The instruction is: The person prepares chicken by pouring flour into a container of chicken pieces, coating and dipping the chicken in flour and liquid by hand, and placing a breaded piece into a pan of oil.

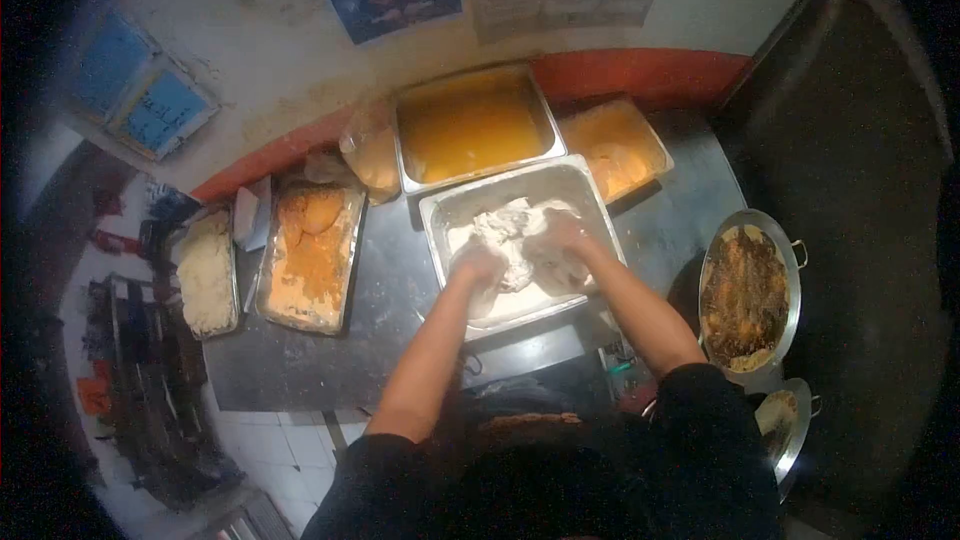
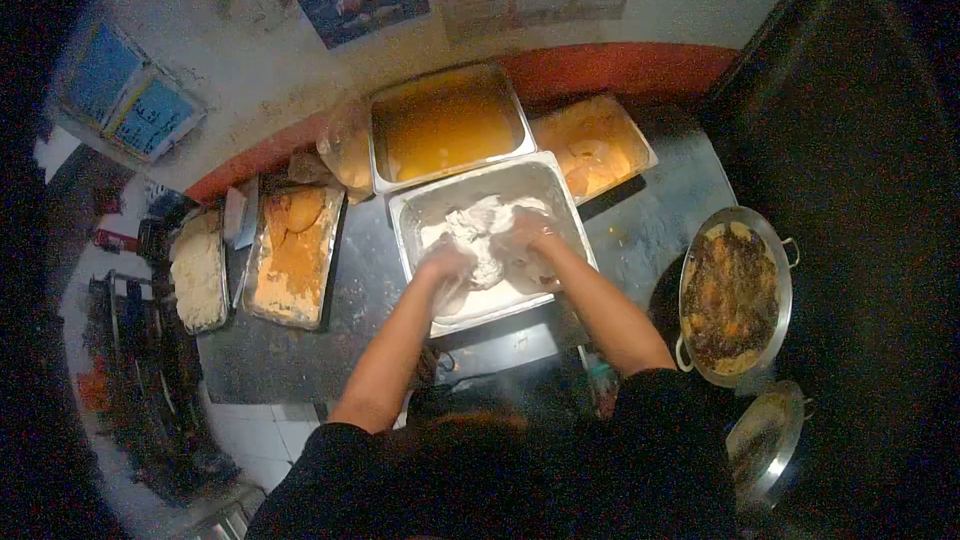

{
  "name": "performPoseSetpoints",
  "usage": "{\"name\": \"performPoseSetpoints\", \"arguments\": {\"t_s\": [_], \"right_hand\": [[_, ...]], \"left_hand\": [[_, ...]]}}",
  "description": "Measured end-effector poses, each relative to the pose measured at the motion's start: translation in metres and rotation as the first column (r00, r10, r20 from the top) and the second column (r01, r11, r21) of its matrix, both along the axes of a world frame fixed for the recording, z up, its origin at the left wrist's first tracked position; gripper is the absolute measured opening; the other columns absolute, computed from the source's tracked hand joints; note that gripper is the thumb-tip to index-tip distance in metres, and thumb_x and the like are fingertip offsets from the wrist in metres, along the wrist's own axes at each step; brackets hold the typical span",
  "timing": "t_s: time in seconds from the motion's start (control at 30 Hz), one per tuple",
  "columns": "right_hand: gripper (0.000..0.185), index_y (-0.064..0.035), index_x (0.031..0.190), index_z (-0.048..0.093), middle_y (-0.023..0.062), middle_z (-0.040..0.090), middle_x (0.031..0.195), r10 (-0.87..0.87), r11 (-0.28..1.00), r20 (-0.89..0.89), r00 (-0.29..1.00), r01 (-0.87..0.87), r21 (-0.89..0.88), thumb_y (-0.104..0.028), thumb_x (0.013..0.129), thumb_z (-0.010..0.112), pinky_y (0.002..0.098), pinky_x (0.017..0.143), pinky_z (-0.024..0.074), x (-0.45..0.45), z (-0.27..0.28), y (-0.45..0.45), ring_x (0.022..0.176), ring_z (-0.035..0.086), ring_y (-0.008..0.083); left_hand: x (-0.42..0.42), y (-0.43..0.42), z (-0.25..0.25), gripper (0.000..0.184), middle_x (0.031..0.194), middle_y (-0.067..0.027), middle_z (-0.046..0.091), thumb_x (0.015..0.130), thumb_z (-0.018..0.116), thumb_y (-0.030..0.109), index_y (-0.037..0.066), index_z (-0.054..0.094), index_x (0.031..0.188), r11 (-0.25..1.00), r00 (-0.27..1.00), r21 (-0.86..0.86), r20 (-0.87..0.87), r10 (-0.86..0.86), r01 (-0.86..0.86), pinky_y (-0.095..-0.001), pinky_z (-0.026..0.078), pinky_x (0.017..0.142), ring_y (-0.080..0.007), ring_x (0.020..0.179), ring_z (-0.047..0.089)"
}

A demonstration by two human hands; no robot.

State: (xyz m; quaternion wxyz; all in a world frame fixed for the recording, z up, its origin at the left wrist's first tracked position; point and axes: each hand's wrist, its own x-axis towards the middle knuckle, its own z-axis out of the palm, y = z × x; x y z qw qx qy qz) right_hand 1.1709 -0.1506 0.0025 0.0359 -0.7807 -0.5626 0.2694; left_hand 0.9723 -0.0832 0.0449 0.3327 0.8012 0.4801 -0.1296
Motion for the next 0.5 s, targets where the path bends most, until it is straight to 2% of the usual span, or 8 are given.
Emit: {"name": "performPoseSetpoints", "arguments": {"t_s": [0.07,0.1,0.23,0.27,0.3,0.4,0.43,0.5], "right_hand": [[0.079,0.0013,0.119,0.053,0.0249,0.062,0.106,0.056,0.984,-0.152,0.987,-0.028,0.178,-0.051,0.063,0.07,0.037,0.085,0.0478,-0.032,0.043,-0.018,0.099,0.06,0.034],[0.074,0.0015,0.117,0.054,0.0264,0.059,0.11,0.087,0.995,-0.196,0.977,-0.095,-0.032,-0.048,0.065,0.07,0.0387,0.086,0.0469,-0.04,0.064,-0.012,0.103,0.059,0.0348],[0.071,0.0027,0.115,0.054,0.0278,0.056,0.114,-0.068,0.997,-0.288,0.955,0.071,0.0,-0.047,0.067,0.069,0.0407,0.09,0.0446,-0.032,0.084,-0.027,0.106,0.057,0.0346],[0.071,0.003,0.115,0.054,0.0282,0.054,0.119,-0.112,0.994,-0.31,0.944,0.107,-0.033,-0.047,0.068,0.068,0.0416,0.091,0.0433,-0.026,0.094,-0.032,0.11,0.055,0.0348],[0.072,0.0034,0.114,0.055,0.0279,0.054,0.119,-0.149,0.989,-0.266,0.952,0.15,-0.014,-0.05,0.067,0.069,0.0414,0.092,0.0429,-0.016,0.06,-0.031,0.11,0.054,0.0353],[0.079,0.0042,0.113,0.057,0.0264,0.054,0.121,-0.183,0.982,-0.133,0.974,0.187,0.019,-0.059,0.066,0.068,0.0405,0.094,0.0425,-0.022,0.03,-0.029,0.112,0.053,0.0369],[0.075,0.0055,0.112,0.058,0.0262,0.056,0.118,-0.194,0.979,-0.107,0.975,0.186,-0.081,-0.051,0.064,0.07,0.0395,0.094,0.0427,-0.025,0.035,-0.023,0.111,0.054,0.0362],[0.071,0.0067,0.112,0.059,0.0261,0.058,0.115,-0.201,0.966,-0.078,0.976,0.185,-0.181,-0.044,0.063,0.073,0.0386,0.095,0.043,-0.029,0.043,-0.013,0.11,0.055,0.0356]], "left_hand": [[-0.002,0.012,-0.032,0.067,0.12,-0.0251,0.055,0.063,0.069,0.033,-0.002,0.055,0.118,0.941,1.0,-0.338,-0.017,-0.002,-0.004,-0.035,0.041,0.096,-0.0311,0.114,0.053],[-0.008,0.016,-0.058,0.07,0.119,-0.024,0.056,0.06,0.074,0.034,0.002,0.055,0.119,0.956,0.969,-0.171,-0.028,-0.246,0.238,-0.0352,0.043,0.094,-0.0301,0.113,0.053],[-0.027,-0.005,-0.074,0.065,0.115,-0.0215,0.058,0.063,0.075,0.035,0.007,0.057,0.119,0.945,0.947,0.057,-0.042,-0.319,0.321,-0.0351,0.045,0.091,-0.0296,0.109,0.055],[-0.027,-0.015,-0.066,0.05,0.111,-0.0206,0.06,0.074,0.063,0.036,0.004,0.06,0.112,0.964,0.982,0.211,0.063,-0.178,0.162,-0.0362,0.045,0.091,-0.0301,0.106,0.057],[-0.026,-0.022,-0.058,0.044,0.107,-0.0197,0.063,0.085,0.05,0.037,0.001,0.063,0.106,0.94,0.981,0.34,0.189,-0.048,-0.019,-0.0373,0.044,0.091,-0.0306,0.102,0.059],[-0.009,-0.032,0.037,0.049,0.112,-0.0205,0.059,0.088,0.045,0.04,0.0,0.059,0.112,0.977,0.993,0.187,0.078,0.087,-0.101,-0.0368,0.041,0.096,-0.031,0.106,0.056],[-0.009,-0.024,-0.01,0.057,0.107,-0.0243,0.06,0.082,0.055,0.05,0.004,0.059,0.116,0.954,0.996,0.294,0.084,0.042,-0.065,-0.0411,0.044,0.089,-0.0342,0.101,0.058],[-0.01,-0.017,-0.098,0.062,0.109,-0.0274,0.058,0.083,0.052,0.052,0.002,0.055,0.12,0.971,0.991,0.216,0.106,0.078,-0.099,-0.0421,0.044,0.088,-0.0351,0.101,0.058]]}}
